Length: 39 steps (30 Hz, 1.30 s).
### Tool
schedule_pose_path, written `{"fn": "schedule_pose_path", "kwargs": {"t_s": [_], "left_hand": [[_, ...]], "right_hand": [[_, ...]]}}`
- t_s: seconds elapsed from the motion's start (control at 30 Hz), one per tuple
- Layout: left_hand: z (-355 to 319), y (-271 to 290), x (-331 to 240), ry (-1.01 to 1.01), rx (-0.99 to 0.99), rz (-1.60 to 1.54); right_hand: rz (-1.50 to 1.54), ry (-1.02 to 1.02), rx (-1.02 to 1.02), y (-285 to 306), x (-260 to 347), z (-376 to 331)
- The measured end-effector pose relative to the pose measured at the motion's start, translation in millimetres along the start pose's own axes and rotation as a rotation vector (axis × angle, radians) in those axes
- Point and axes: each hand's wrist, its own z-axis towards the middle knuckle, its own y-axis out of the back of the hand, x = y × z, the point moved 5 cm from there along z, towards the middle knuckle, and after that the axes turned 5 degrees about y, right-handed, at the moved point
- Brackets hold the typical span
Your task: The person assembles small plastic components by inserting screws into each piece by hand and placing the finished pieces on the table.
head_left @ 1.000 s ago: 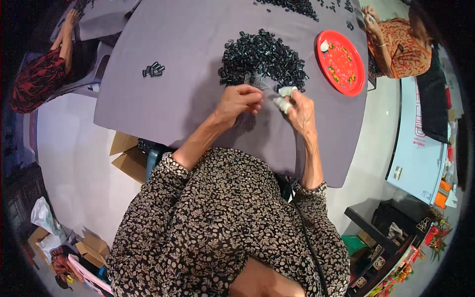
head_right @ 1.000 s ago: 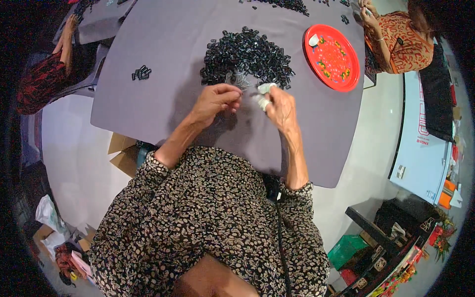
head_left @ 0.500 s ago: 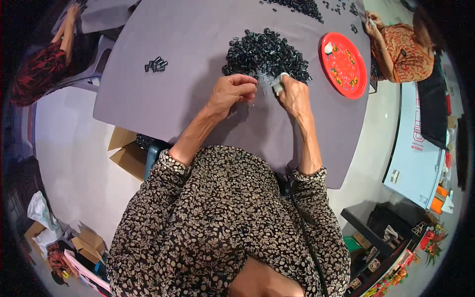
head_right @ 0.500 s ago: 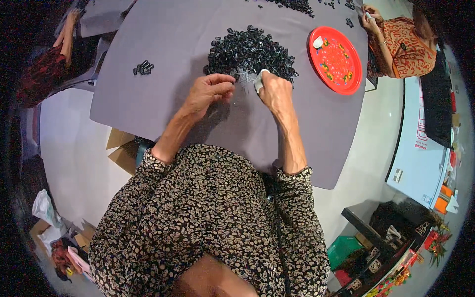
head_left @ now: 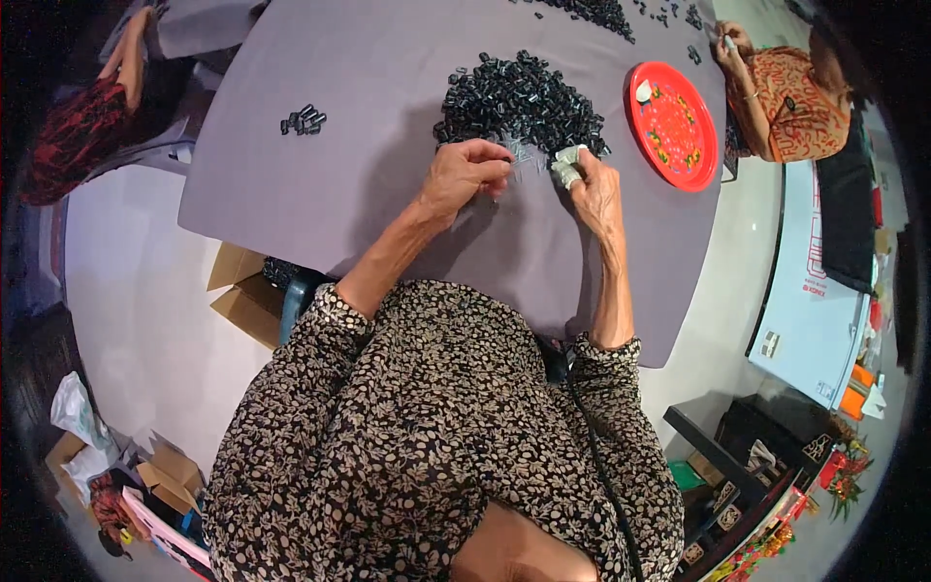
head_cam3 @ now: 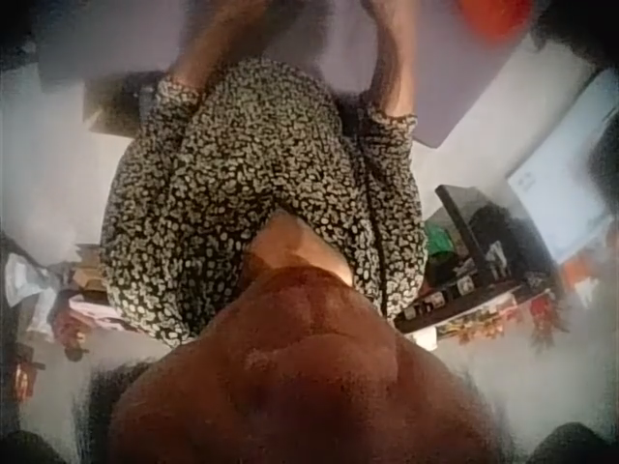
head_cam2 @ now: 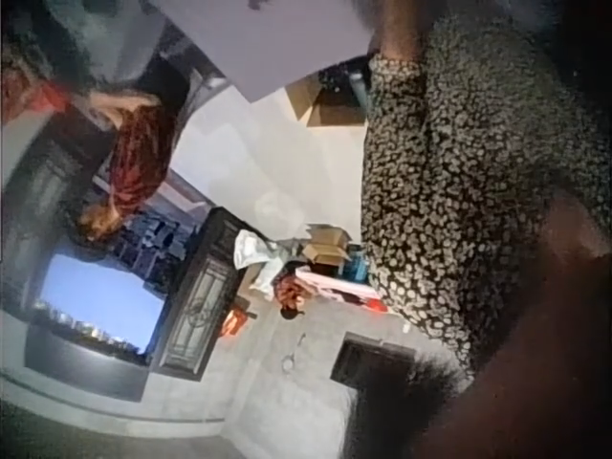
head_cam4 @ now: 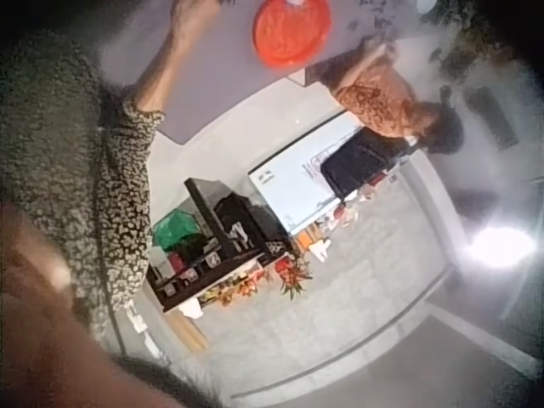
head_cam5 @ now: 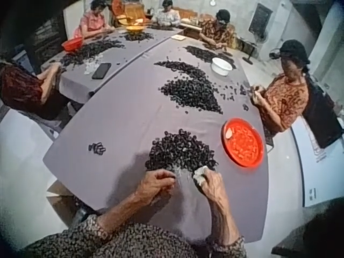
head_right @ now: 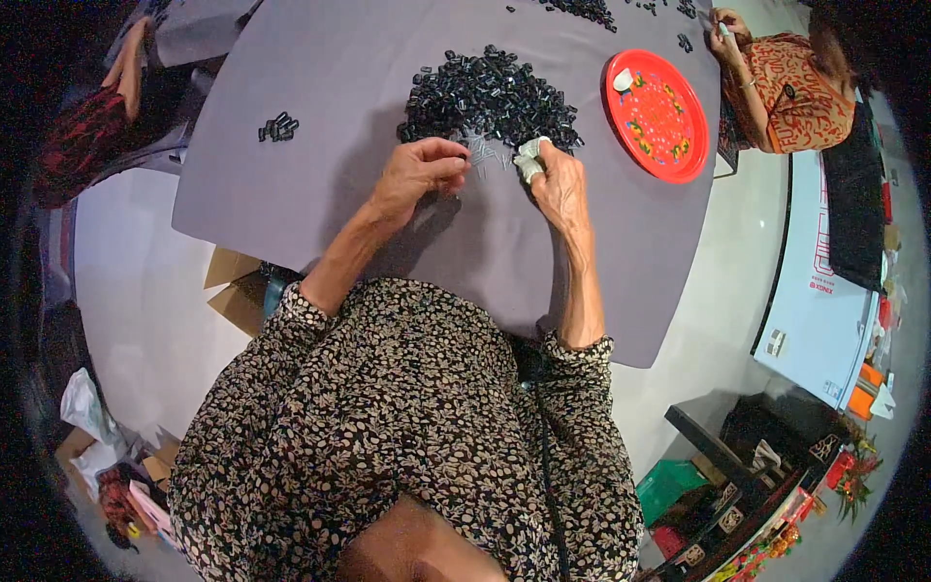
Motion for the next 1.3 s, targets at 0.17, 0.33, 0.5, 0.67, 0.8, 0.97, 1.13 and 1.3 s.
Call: {"fn": "schedule_pose_path", "kwargs": {"t_s": [0.17, 0.33, 0.5, 0.67, 0.8, 0.97, 1.13, 1.3], "left_hand": [[3.1, 4.2, 3.8, -0.003, -0.007, 0.032], [2.4, 0.4, 2.7, -0.012, -0.015, 0.052], [-3.4, 4.5, -2.6, -0.015, -0.033, 0.028], [-1.3, 4.1, -0.7, -0.019, -0.026, 0.045], [-1.9, 1.5, -2.8, -0.036, -0.031, 0.036], [-1.6, 4.0, -3.7, -0.040, -0.040, 0.055], [-2.6, 3.8, -5.2, -0.048, -0.049, 0.077], [3.9, -1.2, -0.8, -0.053, -0.046, 0.061]], "right_hand": [[-0.139, 0.134, 0.058, -9.9, 23.4, -3.5], [-0.300, 0.206, 0.093, -18.3, 26.7, 2.7], [-0.356, 0.172, 0.120, -17.0, 26.6, -5.1], [-0.312, 0.119, 0.121, -11.7, 23.5, -6.9], [-0.255, 0.092, 0.076, -12.1, 23.3, -7.7], [-0.307, 0.105, 0.063, -17.2, 29.8, -1.8], [-0.227, 0.110, 0.074, -14.1, 23.1, -1.0], [0.009, 0.018, 0.073, 1.9, 21.3, -4.8]]}}
